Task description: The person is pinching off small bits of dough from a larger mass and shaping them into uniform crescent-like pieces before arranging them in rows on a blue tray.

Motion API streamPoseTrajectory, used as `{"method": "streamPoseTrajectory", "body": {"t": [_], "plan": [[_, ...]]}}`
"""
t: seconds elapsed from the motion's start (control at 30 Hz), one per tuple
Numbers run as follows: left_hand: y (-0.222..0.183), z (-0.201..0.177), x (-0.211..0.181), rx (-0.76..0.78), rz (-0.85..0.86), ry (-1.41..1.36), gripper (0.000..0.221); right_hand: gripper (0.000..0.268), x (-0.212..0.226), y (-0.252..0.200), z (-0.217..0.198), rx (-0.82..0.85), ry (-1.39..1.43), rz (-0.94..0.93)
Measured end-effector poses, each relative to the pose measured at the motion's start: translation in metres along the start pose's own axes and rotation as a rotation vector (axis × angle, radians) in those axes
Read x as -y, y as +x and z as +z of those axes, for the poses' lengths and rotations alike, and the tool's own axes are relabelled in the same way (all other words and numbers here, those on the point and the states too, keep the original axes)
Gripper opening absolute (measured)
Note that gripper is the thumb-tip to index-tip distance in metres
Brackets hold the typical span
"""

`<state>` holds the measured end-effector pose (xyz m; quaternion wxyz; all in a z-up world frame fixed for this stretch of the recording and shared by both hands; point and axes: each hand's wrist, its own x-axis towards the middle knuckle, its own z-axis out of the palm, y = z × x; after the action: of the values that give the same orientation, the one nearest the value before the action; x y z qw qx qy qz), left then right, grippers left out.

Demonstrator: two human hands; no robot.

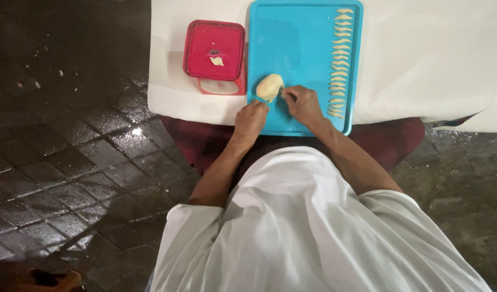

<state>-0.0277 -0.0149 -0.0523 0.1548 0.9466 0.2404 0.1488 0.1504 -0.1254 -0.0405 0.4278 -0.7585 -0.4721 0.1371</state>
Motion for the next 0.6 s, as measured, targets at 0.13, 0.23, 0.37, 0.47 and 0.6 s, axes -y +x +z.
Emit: {"method": "streamPoseTrajectory", "body": {"t": [0.13, 0.23, 0.37, 0.47, 0.6], "plan": [[0.010, 0.000, -0.013, -0.015, -0.007, 0.212, 0.023, 0.010, 0.004, -0.008, -0.002, 0.001, 0.023, 0.002], [0.013, -0.002, -0.014, -0.045, 0.004, 0.212, 0.021, 0.011, 0.010, -0.005, -0.002, -0.027, 0.014, -0.027], [0.012, -0.001, -0.014, -0.136, 0.032, 0.255, 0.022, 0.009, 0.014, 0.009, -0.002, -0.094, 0.056, -0.050], [0.008, 0.018, -0.008, -0.159, 0.068, 0.283, 0.016, 0.011, 0.010, 0.025, 0.001, -0.126, 0.028, -0.088], [0.015, 0.006, -0.018, -0.217, 0.092, 0.263, 0.015, 0.012, 0.001, 0.033, 0.009, -0.104, 0.055, -0.077]]}}
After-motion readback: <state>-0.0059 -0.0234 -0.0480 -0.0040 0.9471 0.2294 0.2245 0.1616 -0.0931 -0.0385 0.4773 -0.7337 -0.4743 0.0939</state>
